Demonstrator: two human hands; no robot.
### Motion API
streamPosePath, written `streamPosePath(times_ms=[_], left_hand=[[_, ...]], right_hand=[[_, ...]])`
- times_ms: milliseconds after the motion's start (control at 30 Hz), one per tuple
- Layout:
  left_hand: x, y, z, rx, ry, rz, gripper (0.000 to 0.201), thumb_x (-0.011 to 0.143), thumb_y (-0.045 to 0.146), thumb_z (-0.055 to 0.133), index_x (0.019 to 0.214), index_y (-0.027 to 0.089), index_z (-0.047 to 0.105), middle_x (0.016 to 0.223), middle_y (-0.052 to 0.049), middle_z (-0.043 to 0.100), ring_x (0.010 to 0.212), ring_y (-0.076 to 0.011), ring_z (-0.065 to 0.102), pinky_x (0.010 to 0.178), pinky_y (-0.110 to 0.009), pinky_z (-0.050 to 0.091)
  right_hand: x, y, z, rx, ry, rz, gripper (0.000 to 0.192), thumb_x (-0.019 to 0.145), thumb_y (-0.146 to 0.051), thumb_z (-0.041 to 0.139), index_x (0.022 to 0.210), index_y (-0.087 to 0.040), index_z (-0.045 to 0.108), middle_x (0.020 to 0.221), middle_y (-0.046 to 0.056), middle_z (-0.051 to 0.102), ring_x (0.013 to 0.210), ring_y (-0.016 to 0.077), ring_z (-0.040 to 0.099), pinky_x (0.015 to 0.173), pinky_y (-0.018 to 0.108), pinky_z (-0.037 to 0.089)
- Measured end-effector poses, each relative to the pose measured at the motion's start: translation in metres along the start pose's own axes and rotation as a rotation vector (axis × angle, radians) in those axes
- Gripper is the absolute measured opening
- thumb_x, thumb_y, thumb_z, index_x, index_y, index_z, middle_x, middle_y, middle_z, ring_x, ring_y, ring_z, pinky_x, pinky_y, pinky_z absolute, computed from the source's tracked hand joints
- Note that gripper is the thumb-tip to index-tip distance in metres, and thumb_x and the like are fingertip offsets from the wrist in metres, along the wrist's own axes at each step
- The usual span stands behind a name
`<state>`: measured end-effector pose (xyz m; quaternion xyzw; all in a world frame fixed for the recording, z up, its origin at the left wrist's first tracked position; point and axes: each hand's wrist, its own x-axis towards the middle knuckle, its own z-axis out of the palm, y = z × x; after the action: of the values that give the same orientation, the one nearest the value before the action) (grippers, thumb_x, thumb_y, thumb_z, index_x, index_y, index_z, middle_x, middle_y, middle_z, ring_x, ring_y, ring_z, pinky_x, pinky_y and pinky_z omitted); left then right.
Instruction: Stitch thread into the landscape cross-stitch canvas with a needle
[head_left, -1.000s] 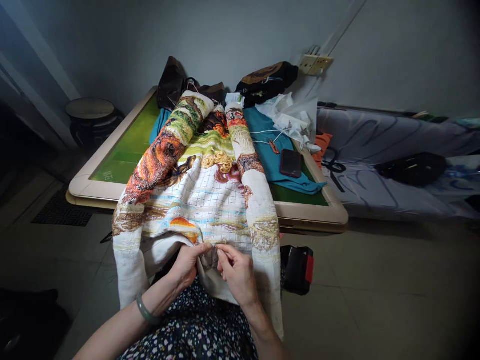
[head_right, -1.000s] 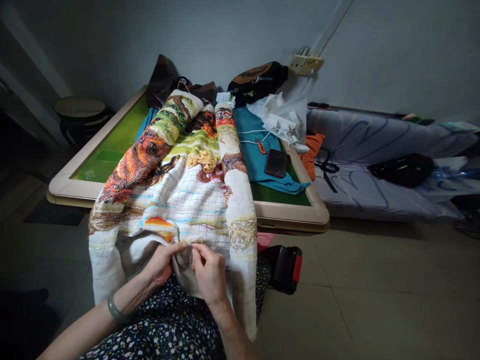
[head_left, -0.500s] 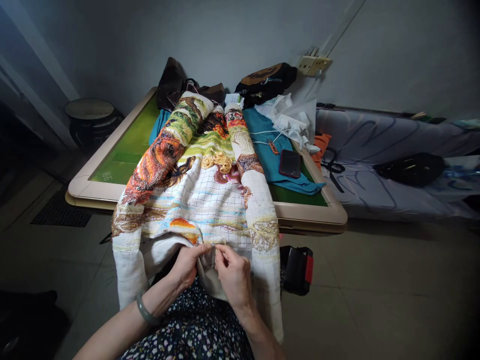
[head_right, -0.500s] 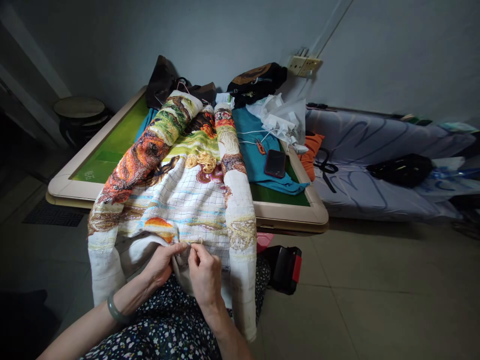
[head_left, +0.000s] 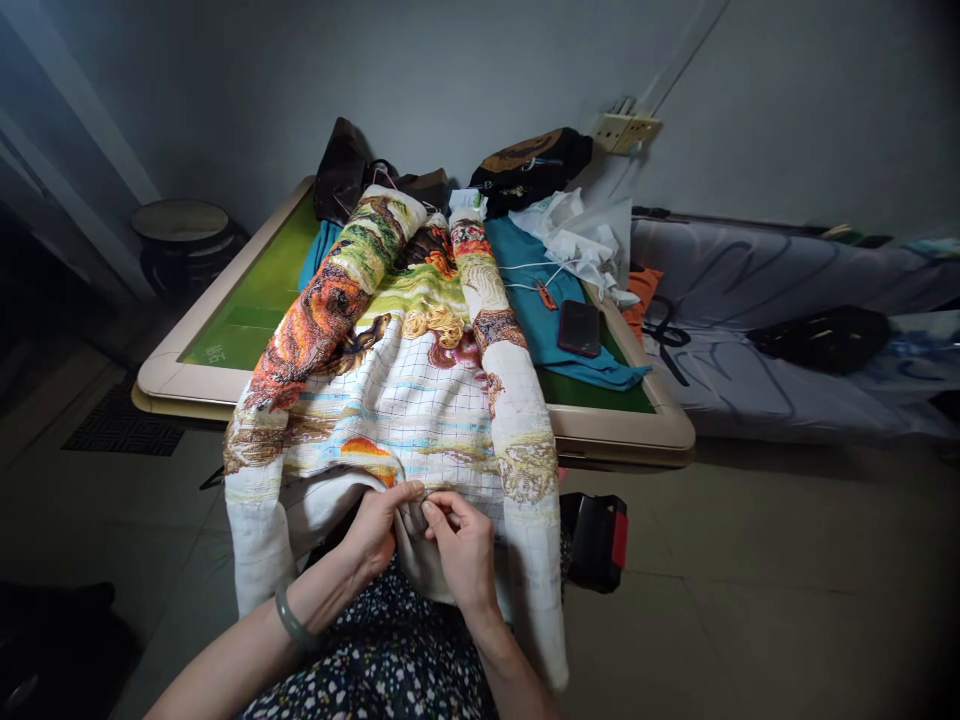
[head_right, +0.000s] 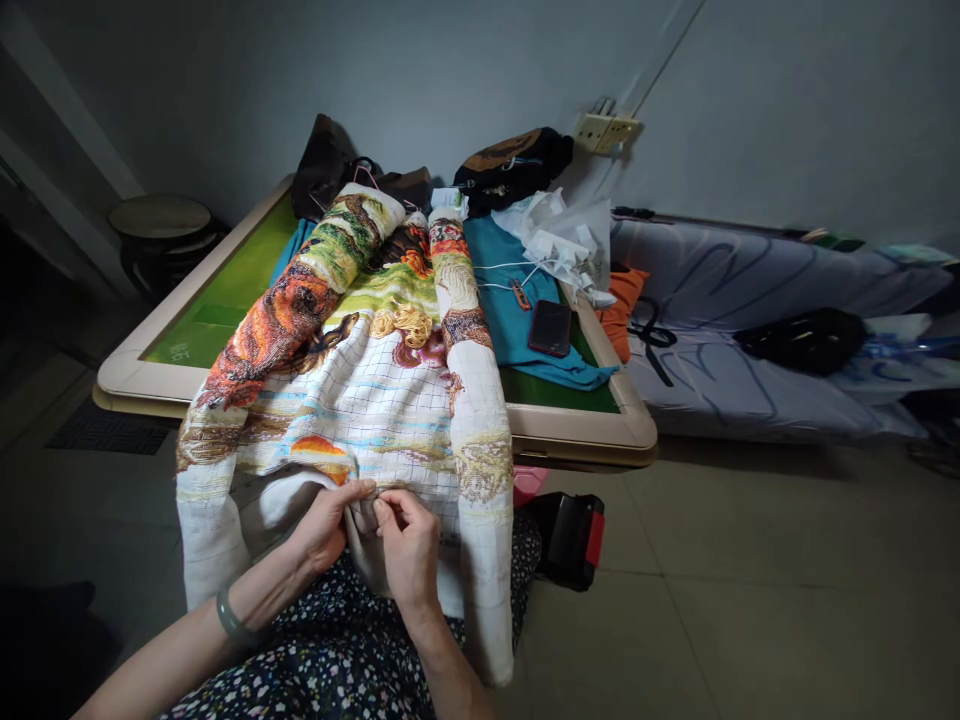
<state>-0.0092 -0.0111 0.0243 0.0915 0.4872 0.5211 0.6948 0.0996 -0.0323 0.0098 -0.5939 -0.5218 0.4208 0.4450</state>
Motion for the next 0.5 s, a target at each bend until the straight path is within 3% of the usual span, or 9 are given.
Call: streamPosePath(times_ms=[233, 367, 500], left_hand=[[0.001, -0.001, 0.0, -0.033, -0.01, -0.022, 0.023, 0.047, 0.022, 0.081, 0.06, 0.009, 0.068, 0.055, -0.002, 0.065, 0.051, -0.0116, 0.055, 0.054, -0.024, 0.042], [0.001, -0.002, -0.002, -0.027, -0.052, -0.039, 0.023, 0.05, 0.024, 0.082, 0.06, 0.009, 0.068, 0.054, -0.003, 0.064, 0.05, -0.0122, 0.056, 0.054, -0.025, 0.043], [0.0, -0.005, -0.007, -0.023, -0.096, -0.021, 0.027, 0.055, 0.028, 0.082, 0.07, 0.008, 0.071, 0.066, -0.008, 0.071, 0.06, -0.0169, 0.062, 0.065, -0.029, 0.047]], right_hand=[[0.0, 0.004, 0.008, 0.064, 0.055, 0.049, 0.018, 0.08, -0.031, 0.058, 0.074, -0.015, 0.065, 0.053, 0.0, 0.06, 0.047, 0.0136, 0.056, 0.05, 0.022, 0.045], [0.002, 0.001, 0.009, 0.121, 0.11, 0.064, 0.017, 0.079, -0.033, 0.061, 0.077, -0.016, 0.059, 0.056, 0.0, 0.061, 0.048, 0.014, 0.058, 0.049, 0.022, 0.047], [0.01, -0.005, 0.003, -0.084, 0.051, -0.069, 0.016, 0.084, -0.027, 0.054, 0.093, -0.016, 0.061, 0.063, 0.001, 0.063, 0.051, 0.0146, 0.06, 0.053, 0.023, 0.047]])
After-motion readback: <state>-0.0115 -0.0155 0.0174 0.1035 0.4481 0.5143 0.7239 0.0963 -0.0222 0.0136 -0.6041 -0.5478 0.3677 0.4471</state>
